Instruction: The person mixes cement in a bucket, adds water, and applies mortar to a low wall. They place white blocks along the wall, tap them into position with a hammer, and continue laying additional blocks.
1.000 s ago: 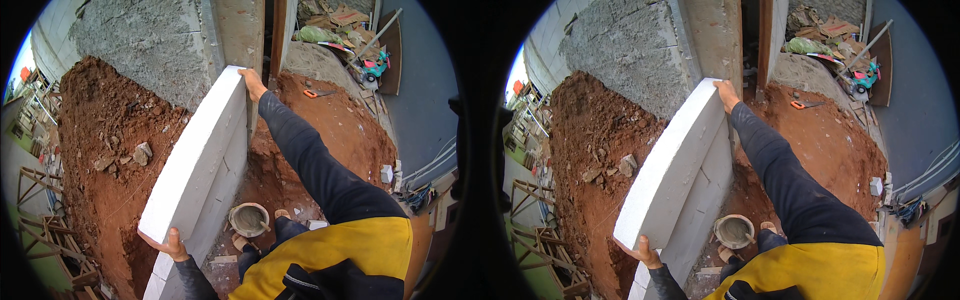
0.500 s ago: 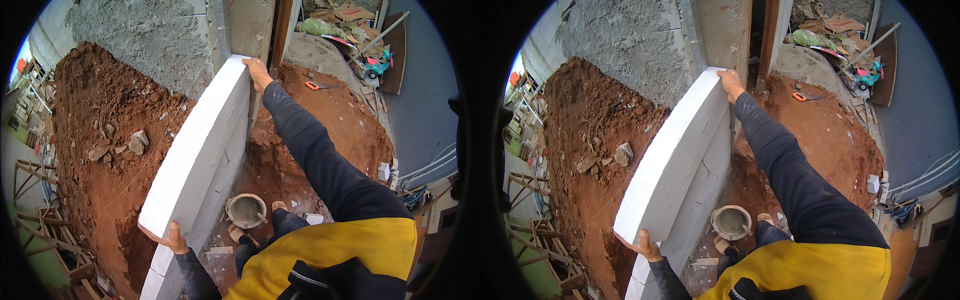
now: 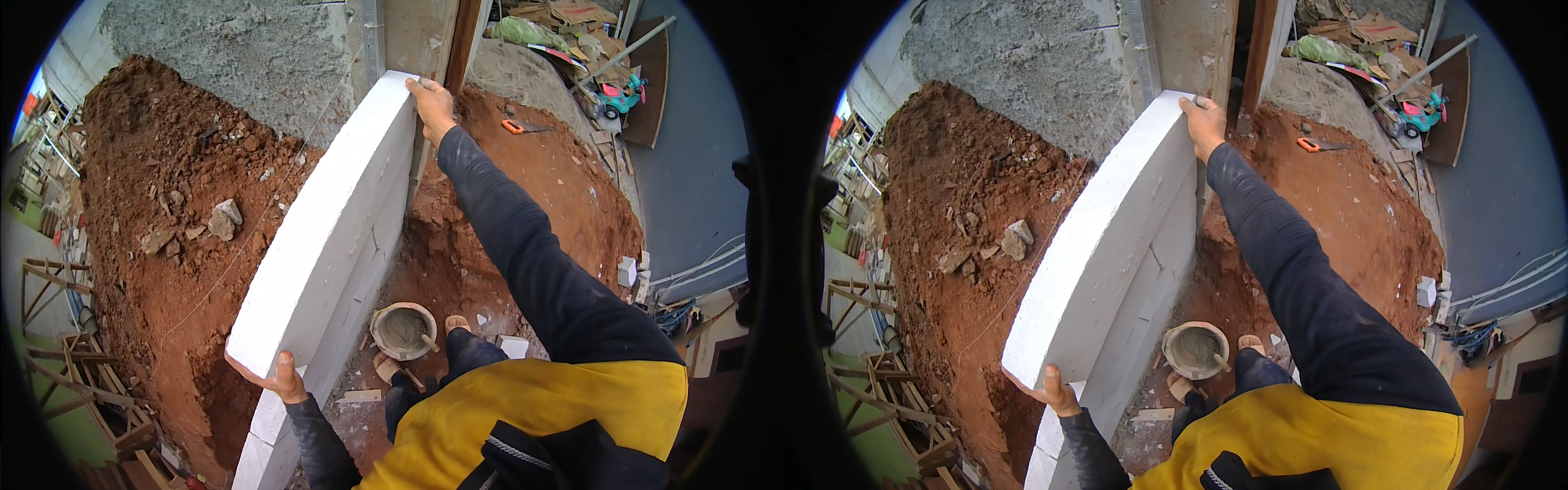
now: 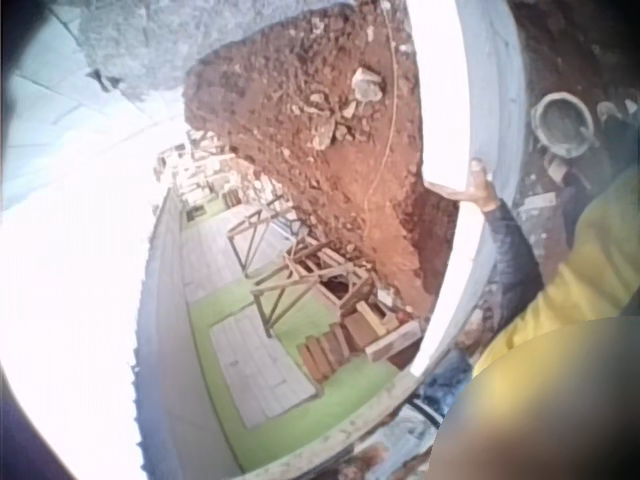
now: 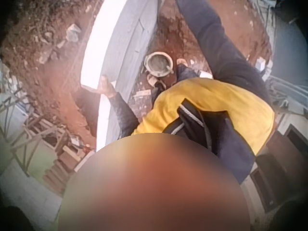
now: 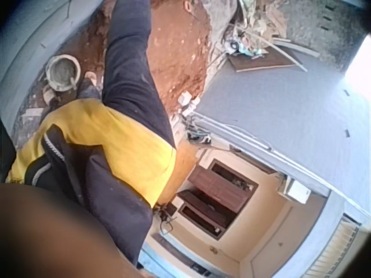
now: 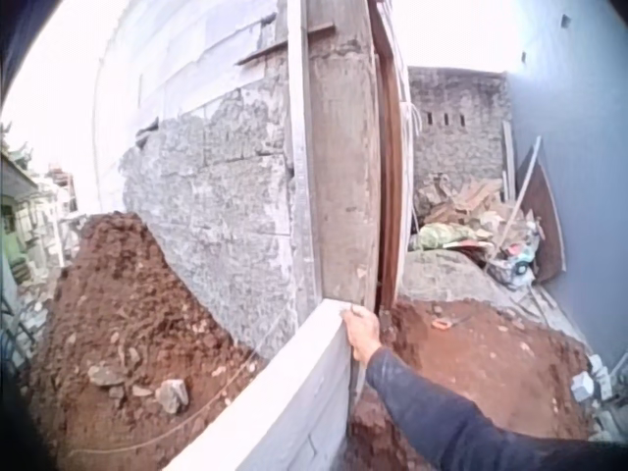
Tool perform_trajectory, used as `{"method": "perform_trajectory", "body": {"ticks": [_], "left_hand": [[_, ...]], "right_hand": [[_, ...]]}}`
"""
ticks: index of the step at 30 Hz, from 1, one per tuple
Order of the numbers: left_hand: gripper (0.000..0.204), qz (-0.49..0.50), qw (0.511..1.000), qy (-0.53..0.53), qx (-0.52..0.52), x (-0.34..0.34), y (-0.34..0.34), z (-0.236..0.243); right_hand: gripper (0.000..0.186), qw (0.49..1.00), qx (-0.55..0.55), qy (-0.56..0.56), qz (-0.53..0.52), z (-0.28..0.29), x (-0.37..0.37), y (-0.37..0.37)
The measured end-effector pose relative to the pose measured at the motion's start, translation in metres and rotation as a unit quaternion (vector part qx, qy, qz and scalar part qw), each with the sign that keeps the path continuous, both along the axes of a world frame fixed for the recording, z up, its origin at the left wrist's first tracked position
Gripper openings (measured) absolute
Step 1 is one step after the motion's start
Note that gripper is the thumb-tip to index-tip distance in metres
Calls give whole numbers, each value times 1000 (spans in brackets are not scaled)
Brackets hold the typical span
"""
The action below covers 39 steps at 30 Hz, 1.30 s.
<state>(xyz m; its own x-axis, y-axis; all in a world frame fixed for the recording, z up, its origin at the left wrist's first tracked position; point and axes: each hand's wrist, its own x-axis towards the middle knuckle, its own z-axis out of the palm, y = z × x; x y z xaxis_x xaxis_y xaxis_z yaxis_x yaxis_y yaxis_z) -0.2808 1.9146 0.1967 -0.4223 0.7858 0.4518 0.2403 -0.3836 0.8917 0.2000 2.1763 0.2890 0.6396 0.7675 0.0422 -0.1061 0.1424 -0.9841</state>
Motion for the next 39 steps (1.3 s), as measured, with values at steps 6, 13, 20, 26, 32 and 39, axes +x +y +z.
{"method": "perform_trajectory", "body": {"ticks": [6,13,20,26,32,39], "left_hand": [[111,-15,1000,-22,-7,3,4,7],[113,-23,999,-6,-25,7,5,11],[114,-27,999,21,-32,7,5,7],[115,-31,999,20,-36,4,5,-1],[118,-40,996,38,-76,-5,2,-16],[122,-65,992,75,-71,0,4,-1]], "right_hand": [[84,997,-54,46,30,-12,-14,-20],[94,993,-99,51,36,-4,-25,-31],[98,990,-76,55,102,-2,-27,-33],[100,991,-80,49,97,-4,-23,-32],[110,990,-75,35,110,-14,-21,-27],[114,994,-67,34,78,-27,-16,-19]]}}
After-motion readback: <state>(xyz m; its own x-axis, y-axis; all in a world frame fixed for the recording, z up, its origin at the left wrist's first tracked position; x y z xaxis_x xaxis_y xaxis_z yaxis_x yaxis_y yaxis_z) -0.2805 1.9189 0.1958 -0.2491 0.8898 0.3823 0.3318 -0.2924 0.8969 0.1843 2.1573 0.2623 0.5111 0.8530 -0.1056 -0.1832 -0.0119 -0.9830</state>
